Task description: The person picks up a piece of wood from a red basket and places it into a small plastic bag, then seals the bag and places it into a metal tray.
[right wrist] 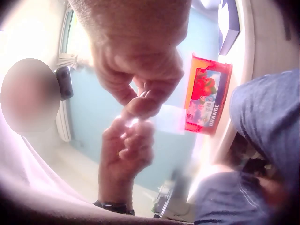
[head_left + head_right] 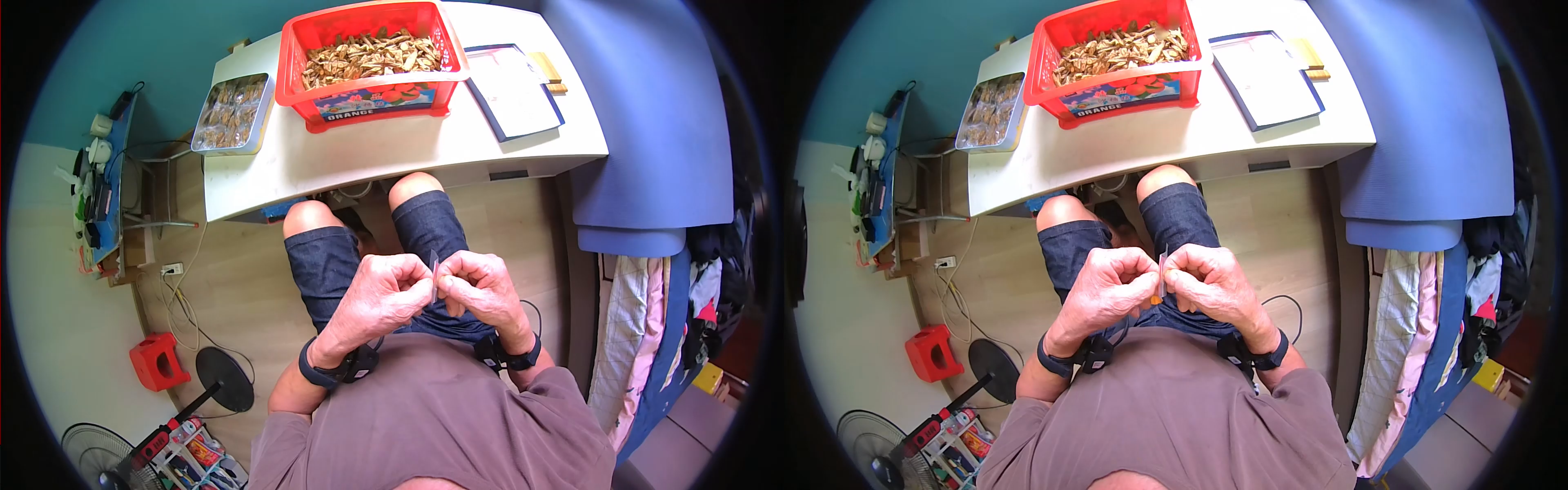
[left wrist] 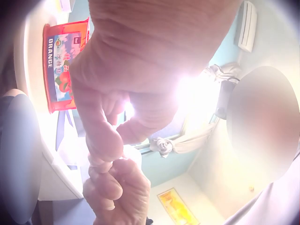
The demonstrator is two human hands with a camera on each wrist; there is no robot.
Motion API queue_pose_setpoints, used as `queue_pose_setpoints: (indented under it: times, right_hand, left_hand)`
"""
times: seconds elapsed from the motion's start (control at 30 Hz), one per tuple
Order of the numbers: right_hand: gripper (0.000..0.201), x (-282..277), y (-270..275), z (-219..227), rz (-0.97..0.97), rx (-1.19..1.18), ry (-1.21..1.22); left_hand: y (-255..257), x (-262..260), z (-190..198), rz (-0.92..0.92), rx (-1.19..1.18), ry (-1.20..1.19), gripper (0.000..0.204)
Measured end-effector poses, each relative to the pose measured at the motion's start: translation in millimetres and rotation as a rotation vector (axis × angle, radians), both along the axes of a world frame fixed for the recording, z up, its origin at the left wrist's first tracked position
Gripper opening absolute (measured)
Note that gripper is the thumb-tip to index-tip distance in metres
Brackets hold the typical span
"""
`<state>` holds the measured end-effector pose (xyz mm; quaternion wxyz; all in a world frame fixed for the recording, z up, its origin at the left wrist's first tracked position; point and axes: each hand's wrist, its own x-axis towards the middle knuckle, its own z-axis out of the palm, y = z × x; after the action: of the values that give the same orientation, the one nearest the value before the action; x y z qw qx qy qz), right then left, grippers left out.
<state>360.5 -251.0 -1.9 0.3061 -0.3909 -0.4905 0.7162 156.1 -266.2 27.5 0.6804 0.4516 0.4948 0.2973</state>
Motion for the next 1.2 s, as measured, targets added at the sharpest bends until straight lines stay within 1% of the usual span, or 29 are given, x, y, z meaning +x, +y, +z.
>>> queue_pose_setpoints:
  times: [0.07, 0.13, 0.17, 0.2, 0.23, 0.3, 0.33, 0.47, 0.6, 0.67, 0.73, 0.77, 0.83, 0.93, 1.0, 1.2]
  right_hand:
    - [0.011, 0.1, -1.6, 1.0, -0.005, -0.011, 0.014]
    - [0.011, -0.4, -2.6, 2.1, -0.025, -0.035, 0.097]
    - [0.011, -0.2, -2.9, 2.4, -0.028, -0.031, 0.098]
    - [0.01, 0.1, -3.3, 2.5, -0.034, -0.053, 0.155]
    - [0.01, 0.5, -3.4, 2.9, -0.039, -0.074, 0.211]
    - [0.009, 1.9, -3.3, 4.3, -0.049, -0.071, 0.225]
    - [0.009, 2.6, -3.3, 5.2, -0.056, -0.071, 0.237]
    - [0.008, 5.0, -4.0, 12.1, -0.077, -0.064, 0.209]
    - [0.004, 5.6, -6.6, 13.5, -0.13, 0.0, 0.227]
    - [0.006, 4.7, -8.0, 14.6, -0.14, 0.019, 0.249]
    - [0.012, 4.8, -9.3, 15.9, -0.18, 0.055, 0.189]
    - [0.012, 5.4, -9.9, 15.6, -0.183, 0.057, 0.191]
    - [0.015, 6.7, -10.6, 14.2, -0.184, 0.156, 0.126]
    - [0.016, 8.8, -12.4, 13.6, -0.158, 0.2, 0.117]
    - [0.016, 8.7, -13.7, 11.9, -0.157, 0.214, 0.11]
    - [0.014, 6.7, -12.9, 11.7, -0.114, 0.224, 0.102]
  left_hand:
    - [0.3, -0.8, 1.0, -0.013, -0.03, -0.011, 0.014]
    - [1.9, -0.2, 3.0, -0.026, -0.057, -0.023, 0.014]
    - [2.6, 0.3, 4.1, -0.017, -0.083, -0.078, 0.016]
    - [2.9, 0.8, 5.1, -0.009, -0.109, -0.133, 0.017]
    - [3.2, 0.8, 5.2, -0.012, -0.106, -0.131, 0.017]
    - [3.5, 0.4, 4.7, -0.043, -0.146, -0.237, 0.018]
    - [3.6, 1.0, 5.7, -0.047, -0.144, -0.235, 0.018]
    - [4.0, 4.0, 10.0, -0.038, -0.134, -0.242, 0.017]
    - [2.6, 8.9, 11.0, -0.01, -0.123, -0.283, 0.015]
    - [2.6, 10.7, 13.1, -0.013, -0.12, -0.277, 0.014]
    - [3.0, 12.3, 14.6, -0.016, -0.119, -0.272, 0.014]
    - [2.9, 12.9, 15.2, -0.01, -0.119, -0.273, 0.014]
    - [3.1, 14.1, 16.2, -0.008, -0.115, -0.27, 0.013]
    - [2.9, 14.5, 15.5, -0.072, -0.058, -0.202, 0.014]
    - [2.2, 13.0, 14.1, -0.053, -0.062, -0.237, 0.015]
    - [0.0, 9.5, 12.8, 0.005, -0.095, -0.239, 0.014]
